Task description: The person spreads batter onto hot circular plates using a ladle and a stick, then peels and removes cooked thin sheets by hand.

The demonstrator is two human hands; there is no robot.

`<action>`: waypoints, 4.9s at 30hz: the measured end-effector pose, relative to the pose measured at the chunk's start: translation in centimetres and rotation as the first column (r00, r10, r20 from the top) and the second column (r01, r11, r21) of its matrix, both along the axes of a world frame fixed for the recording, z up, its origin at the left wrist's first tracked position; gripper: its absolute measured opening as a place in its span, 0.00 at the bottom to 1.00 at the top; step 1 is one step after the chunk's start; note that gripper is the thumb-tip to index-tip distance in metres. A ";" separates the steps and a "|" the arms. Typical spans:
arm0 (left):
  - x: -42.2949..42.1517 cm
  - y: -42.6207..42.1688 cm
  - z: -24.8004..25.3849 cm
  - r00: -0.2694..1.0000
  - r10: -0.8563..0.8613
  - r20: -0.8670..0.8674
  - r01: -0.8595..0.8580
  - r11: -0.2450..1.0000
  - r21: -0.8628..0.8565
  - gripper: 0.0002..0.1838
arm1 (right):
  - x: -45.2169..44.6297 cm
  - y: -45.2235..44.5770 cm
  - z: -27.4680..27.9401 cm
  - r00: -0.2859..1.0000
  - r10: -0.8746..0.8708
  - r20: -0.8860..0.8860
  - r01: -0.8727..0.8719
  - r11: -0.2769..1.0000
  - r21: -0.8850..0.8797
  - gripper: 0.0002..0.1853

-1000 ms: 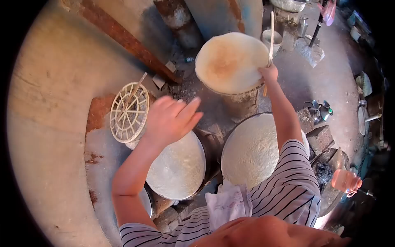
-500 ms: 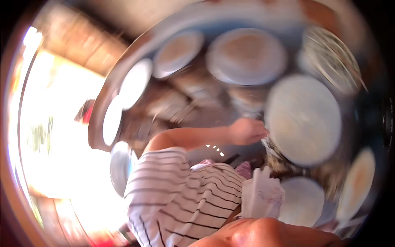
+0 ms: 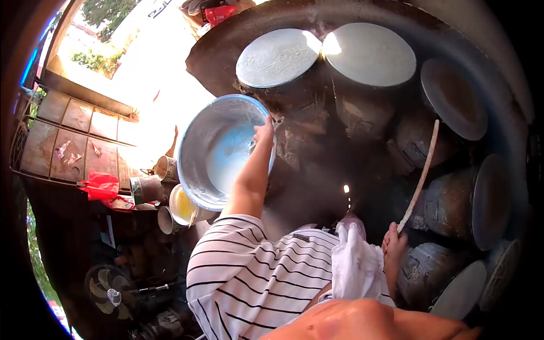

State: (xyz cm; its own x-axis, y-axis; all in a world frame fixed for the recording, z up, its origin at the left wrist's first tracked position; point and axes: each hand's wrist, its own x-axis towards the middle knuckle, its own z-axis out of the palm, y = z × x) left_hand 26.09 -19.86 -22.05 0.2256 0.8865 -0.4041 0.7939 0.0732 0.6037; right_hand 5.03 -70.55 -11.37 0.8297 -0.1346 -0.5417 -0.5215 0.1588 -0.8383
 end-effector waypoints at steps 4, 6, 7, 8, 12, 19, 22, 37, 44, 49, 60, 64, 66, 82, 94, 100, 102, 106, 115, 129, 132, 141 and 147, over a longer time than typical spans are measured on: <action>1.2 6.2 -15.0 0.987 -0.043 -0.152 0.016 0.985 -0.175 0.54 | 10.0 5.7 -0.3 0.941 0.340 -0.010 -0.333 0.916 -0.223 0.20; -2.7 4.7 -12.1 0.985 -0.103 -0.139 0.073 0.976 -0.206 0.46 | 16.9 9.7 -3.0 0.809 0.580 0.091 -0.493 0.756 -0.431 0.18; -5.6 3.6 -9.1 0.975 -0.157 -0.157 0.121 0.968 -0.221 0.44 | 18.9 12.4 -3.6 0.710 0.690 0.142 -0.521 0.650 -0.552 0.17; -9.3 3.6 -3.8 0.841 -0.397 -0.368 0.359 0.918 -0.171 0.42 | 20.7 16.7 -1.6 0.644 0.747 0.165 -0.577 0.616 -0.537 0.13; -18.8 10.7 -1.3 0.994 -0.114 0.004 0.114 0.993 -0.036 0.37 | 22.5 29.2 1.7 0.486 0.833 0.265 -0.686 0.551 -0.475 0.17; -15.7 27.5 -17.9 0.901 0.230 0.367 -0.260 0.965 0.035 0.28 | 16.5 38.1 -1.8 0.646 0.747 0.159 -0.650 0.647 -0.399 0.23; -11.6 19.9 -9.8 0.932 -0.294 0.211 0.294 0.955 0.030 0.31 | 14.4 39.1 -2.5 0.675 0.734 0.076 -0.680 0.658 -0.325 0.24; -20.7 18.9 -3.8 0.927 0.263 0.266 -0.036 0.770 -0.637 0.28 | 10.5 48.8 -5.9 0.111 0.854 -0.508 -0.718 -0.285 -0.636 0.25; -19.2 20.1 -4.6 0.926 0.270 0.262 0.054 0.594 -0.803 0.29 | 11.3 47.8 -5.9 0.259 0.854 -0.451 -0.716 -0.144 -0.683 0.24; -14.9 23.3 -6.7 0.896 0.138 0.423 0.171 0.771 -0.614 0.29 | 12.9 48.1 -6.8 0.445 0.806 -0.391 -0.669 0.009 -0.743 0.24; -16.0 14.0 -6.3 0.464 0.882 -0.085 0.444 -0.314 -0.839 0.20 | 8.5 44.7 -8.2 0.384 0.918 -0.105 -0.868 0.320 -0.379 0.23; -19.7 12.7 4.1 0.401 0.916 -0.004 0.648 -0.286 -0.706 0.20 | 8.4 41.3 -0.7 0.465 0.878 -0.115 -0.865 0.479 0.151 0.24; -19.9 12.5 11.1 0.336 0.924 0.184 0.750 -0.145 -0.645 0.21 | 9.3 39.7 0.9 0.444 0.896 0.014 -0.859 0.421 0.292 0.25; -21.9 21.4 30.8 0.211 0.749 0.628 0.977 -0.142 -0.159 0.21 | 9.3 46.0 10.8 0.572 0.631 0.524 -0.802 0.300 0.516 0.23; -16.3 14.3 23.2 0.828 0.539 0.155 0.485 -0.549 -0.681 0.20 | 1.5 36.6 4.2 0.859 0.470 0.205 -0.499 0.676 0.542 0.20; -8.6 -2.4 26.1 0.896 0.167 0.411 0.357 -0.820 -0.447 0.20 | -0.2 21.5 11.0 0.862 0.037 0.505 -0.250 0.898 0.362 0.23; -5.4 -12.1 27.4 0.874 0.026 0.485 0.219 -0.912 -0.347 0.17 | 2.5 16.2 13.0 0.819 -0.119 0.562 0.033 0.986 0.162 0.24; -2.9 -30.3 31.5 0.977 -0.043 0.208 0.003 -0.977 -0.215 0.17 | 7.4 8.7 6.6 0.570 -0.105 0.815 0.620 0.706 -0.343 0.22; 16.4 -51.7 24.3 0.932 -0.193 0.308 -0.011 -0.862 -0.507 0.14 | 14.1 -13.3 0.9 0.772 -0.534 0.345 0.531 0.840 0.112 0.28; 31.2 -61.1 15.8 -0.167 -0.727 0.667 0.911 -0.372 -0.178 0.28 | 32.5 -13.1 -4.7 0.552 -0.358 0.753 0.833 0.189 -0.521 0.22; 33.6 -61.5 13.6 -0.404 -0.755 0.517 0.900 -0.428 0.079 0.29 | 36.3 -14.6 -0.5 0.767 -0.373 0.522 0.635 0.328 -0.699 0.24; 39.7 -58.7 12.4 -0.506 -0.849 0.153 0.840 -0.444 0.311 0.27 | 37.3 -13.3 -0.8 0.875 -0.303 0.377 0.466 0.315 -0.827 0.23; 42.5 -57.1 11.7 -0.529 -0.849 -0.021 0.744 -0.475 0.470 0.27 | 34.9 -16.4 -0.2 0.870 -0.217 0.442 0.479 0.164 -0.862 0.18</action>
State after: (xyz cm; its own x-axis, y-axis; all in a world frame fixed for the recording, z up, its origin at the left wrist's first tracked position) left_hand 68.56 -76.97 -10.36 0.7054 -0.7066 0.0554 -0.6119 -0.5676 0.5508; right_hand 39.90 -86.99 -11.57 0.5952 -0.7235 0.3496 -0.4739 -0.6674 -0.5745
